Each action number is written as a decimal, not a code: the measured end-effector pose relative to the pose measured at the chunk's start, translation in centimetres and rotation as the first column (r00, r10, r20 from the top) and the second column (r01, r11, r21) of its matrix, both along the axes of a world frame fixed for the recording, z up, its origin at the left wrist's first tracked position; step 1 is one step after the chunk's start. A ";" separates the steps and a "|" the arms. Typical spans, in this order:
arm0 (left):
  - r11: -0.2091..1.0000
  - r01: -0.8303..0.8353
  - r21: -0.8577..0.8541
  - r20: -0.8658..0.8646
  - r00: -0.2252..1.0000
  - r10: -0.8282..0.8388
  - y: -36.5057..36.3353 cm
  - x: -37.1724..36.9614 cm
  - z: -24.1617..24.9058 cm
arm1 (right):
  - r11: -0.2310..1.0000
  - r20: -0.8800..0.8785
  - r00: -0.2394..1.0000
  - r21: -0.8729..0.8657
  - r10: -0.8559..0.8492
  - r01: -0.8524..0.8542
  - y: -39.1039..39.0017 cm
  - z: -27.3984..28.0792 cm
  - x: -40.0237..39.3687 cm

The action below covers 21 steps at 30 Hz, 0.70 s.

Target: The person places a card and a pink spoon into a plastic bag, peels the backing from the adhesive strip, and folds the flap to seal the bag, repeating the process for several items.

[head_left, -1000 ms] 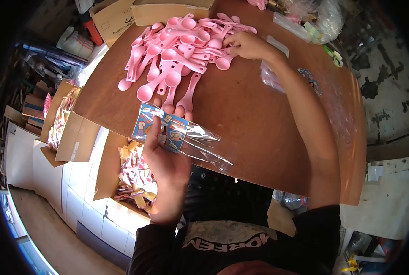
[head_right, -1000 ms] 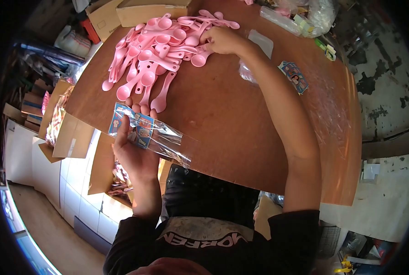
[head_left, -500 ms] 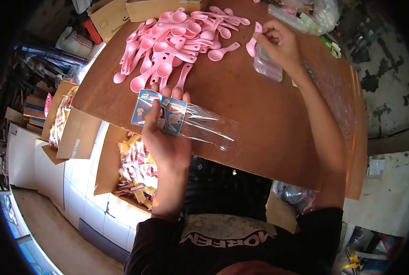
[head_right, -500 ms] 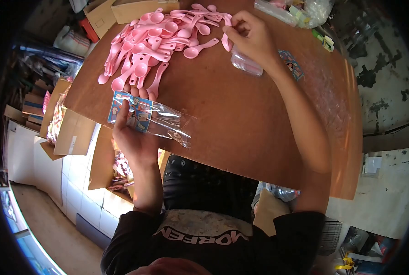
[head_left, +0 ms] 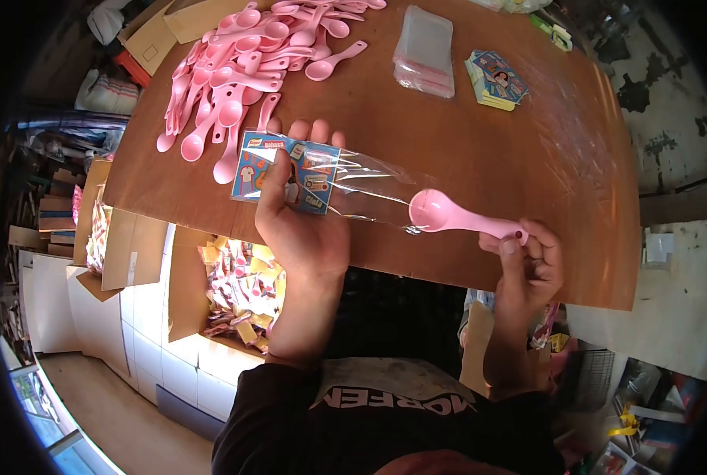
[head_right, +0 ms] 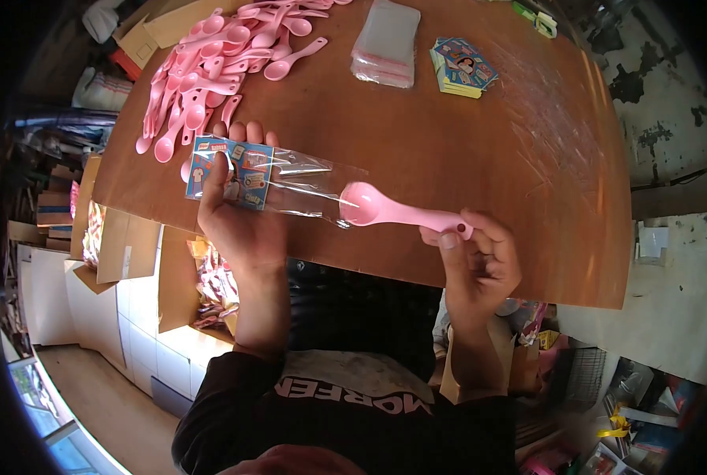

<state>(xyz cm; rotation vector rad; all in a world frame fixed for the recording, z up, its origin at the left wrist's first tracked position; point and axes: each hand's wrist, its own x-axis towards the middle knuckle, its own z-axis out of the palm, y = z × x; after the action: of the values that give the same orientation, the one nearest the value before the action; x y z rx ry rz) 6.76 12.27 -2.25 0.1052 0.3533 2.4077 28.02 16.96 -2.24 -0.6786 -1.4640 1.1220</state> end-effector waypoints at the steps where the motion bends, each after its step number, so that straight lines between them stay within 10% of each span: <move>1: 1.000 0.008 -0.003 -0.005 1.000 -0.008 0.2 0.4 0.0 | 1.000 -0.005 1.000 -0.003 -0.008 0.008 -0.3 -0.4 -0.2; 14: 0.994 0.102 -0.035 -0.183 0.977 -0.107 1.1 4.2 0.1 | 0.889 -0.266 0.896 -0.201 0.354 -0.411 -0.4 -0.9 -2.1; 21: 0.941 0.329 -0.081 0.041 0.944 -0.327 1.4 5.9 0.4 | 0.960 0.222 0.975 0.264 0.029 -0.089 1.3 1.6 -1.2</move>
<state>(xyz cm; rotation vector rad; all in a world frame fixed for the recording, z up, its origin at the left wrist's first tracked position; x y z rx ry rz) 12.67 13.65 -1.89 0.0848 0.3939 2.0586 26.82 18.21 -0.66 -0.5780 -1.7966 0.8870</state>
